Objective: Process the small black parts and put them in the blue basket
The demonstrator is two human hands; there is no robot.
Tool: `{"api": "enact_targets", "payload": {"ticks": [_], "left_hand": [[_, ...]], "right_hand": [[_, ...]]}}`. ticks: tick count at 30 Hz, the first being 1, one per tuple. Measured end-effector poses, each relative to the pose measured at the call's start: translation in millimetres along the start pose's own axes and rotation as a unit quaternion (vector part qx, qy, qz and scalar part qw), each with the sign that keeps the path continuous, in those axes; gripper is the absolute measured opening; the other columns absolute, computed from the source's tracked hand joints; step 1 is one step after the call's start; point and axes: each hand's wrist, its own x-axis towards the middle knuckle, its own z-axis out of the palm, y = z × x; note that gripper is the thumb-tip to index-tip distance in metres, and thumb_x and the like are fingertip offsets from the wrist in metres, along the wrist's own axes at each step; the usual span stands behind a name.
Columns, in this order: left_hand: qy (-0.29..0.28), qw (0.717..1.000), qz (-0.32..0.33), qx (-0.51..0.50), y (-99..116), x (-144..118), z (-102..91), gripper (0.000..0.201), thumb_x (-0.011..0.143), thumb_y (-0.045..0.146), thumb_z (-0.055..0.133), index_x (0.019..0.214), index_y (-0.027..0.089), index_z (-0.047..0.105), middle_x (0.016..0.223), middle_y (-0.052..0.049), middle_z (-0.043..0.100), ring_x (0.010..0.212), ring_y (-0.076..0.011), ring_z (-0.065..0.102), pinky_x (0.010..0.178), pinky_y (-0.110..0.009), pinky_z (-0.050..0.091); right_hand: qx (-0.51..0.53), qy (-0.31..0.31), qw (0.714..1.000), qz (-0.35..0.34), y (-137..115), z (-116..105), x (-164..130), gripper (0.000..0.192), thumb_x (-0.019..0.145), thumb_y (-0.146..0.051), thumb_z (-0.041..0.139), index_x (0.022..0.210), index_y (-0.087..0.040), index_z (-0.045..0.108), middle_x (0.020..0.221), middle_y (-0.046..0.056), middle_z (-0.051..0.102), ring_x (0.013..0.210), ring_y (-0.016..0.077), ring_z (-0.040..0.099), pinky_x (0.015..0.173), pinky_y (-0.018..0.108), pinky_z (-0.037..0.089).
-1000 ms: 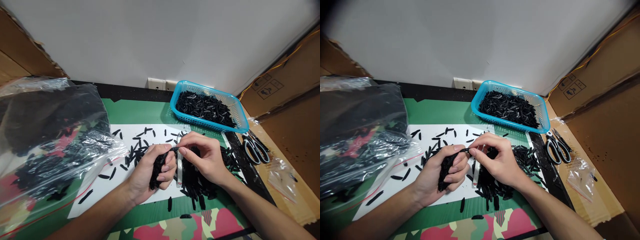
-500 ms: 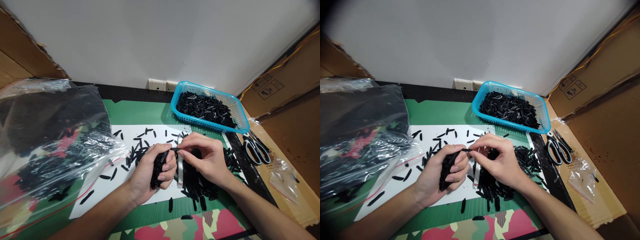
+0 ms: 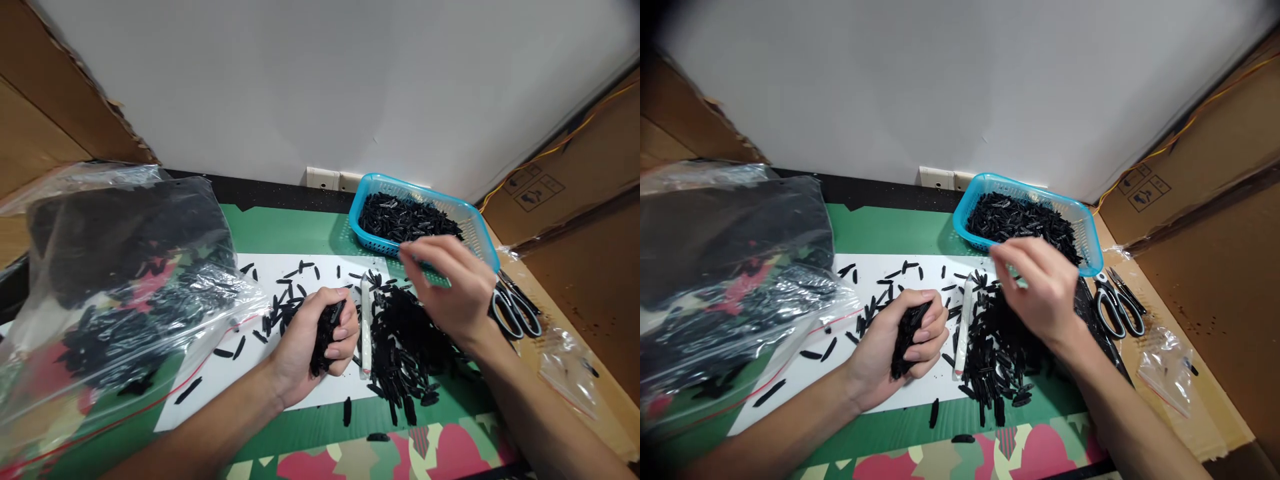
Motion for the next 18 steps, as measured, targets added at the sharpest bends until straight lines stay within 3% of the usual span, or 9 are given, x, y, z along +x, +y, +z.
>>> {"api": "enact_targets", "payload": {"ticks": [2,4,7,9,11,14,18], "left_hand": [[0.001,1.0,0.011,0.007,0,-1,0.7,0.037,0.091,0.039,0.062,0.063,0.018,0.049,0.056,0.007,0.038,0.042,-0.0049,0.024,0.034,-0.015,0.021],[0.008,1.0,0.018,0.017,0,-1,1.2,0.038,0.092,0.041,0.062,0.064,0.018,0.049,0.056,0.007,0.039,0.042,-0.0047,0.025,0.034,-0.015,0.021],[0.029,0.999,0.02,0.037,-2,-1,1.5,0.039,0.092,0.043,0.063,0.066,0.018,0.048,0.056,0.007,0.04,0.041,-0.0046,0.027,0.035,-0.015,0.022],[0.061,0.997,0.02,0.05,-5,0,1.7,0.037,0.091,0.046,0.064,0.07,0.019,0.049,0.056,0.007,0.041,0.041,-0.0049,0.029,0.034,-0.015,0.022],[0.104,0.993,0.023,0.058,-7,1,2.1,0.035,0.091,0.048,0.065,0.076,0.021,0.05,0.056,0.008,0.043,0.04,-0.0053,0.031,0.034,-0.014,0.023],[0.131,0.99,0.019,0.054,-10,1,2.4,0.032,0.089,0.047,0.067,0.081,0.022,0.048,0.056,0.008,0.046,0.04,-0.0057,0.033,0.035,-0.015,0.023],[0.103,0.994,0.009,0.046,-9,2,1.6,0.035,0.086,0.047,0.072,0.08,0.023,0.048,0.056,0.009,0.046,0.039,-0.0057,0.032,0.034,-0.015,0.022]], "right_hand": [[-0.087,0.01,0.995,0.046,13,-5,12,0.021,0.095,-0.016,0.069,0.111,-0.027,0.078,0.107,0.009,0.076,0.096,0.0295,0.07,0.091,0.052,0.054],[-0.082,0.002,0.994,0.074,13,-9,20,0.02,0.096,-0.019,0.07,0.114,-0.024,0.077,0.112,0.01,0.074,0.096,0.0286,0.069,0.093,0.051,0.053],[0.066,-0.073,0.993,0.062,-10,-9,18,0.014,0.097,-0.018,0.07,0.108,-0.024,0.076,0.106,0.007,0.074,0.091,0.0222,0.069,0.079,0.038,0.057],[0.175,-0.157,0.972,0.011,-31,-5,10,0.019,0.095,-0.015,0.073,0.113,-0.023,0.075,0.106,0.007,0.074,0.094,0.021,0.07,0.082,0.035,0.058],[0.242,-0.191,0.951,-0.029,-47,2,1,0.022,0.096,-0.014,0.072,0.117,-0.022,0.074,0.106,0.008,0.075,0.095,0.0212,0.07,0.083,0.035,0.058],[0.271,-0.173,0.947,-0.026,-57,13,-8,0.019,0.099,-0.011,0.066,0.113,-0.021,0.074,0.101,0.009,0.076,0.09,0.0208,0.07,0.079,0.036,0.058],[0.294,-0.136,0.946,0.022,-55,16,-14,0.019,0.099,-0.008,0.065,0.106,-0.021,0.076,0.095,0.007,0.076,0.087,0.0202,0.071,0.077,0.035,0.059]]}}
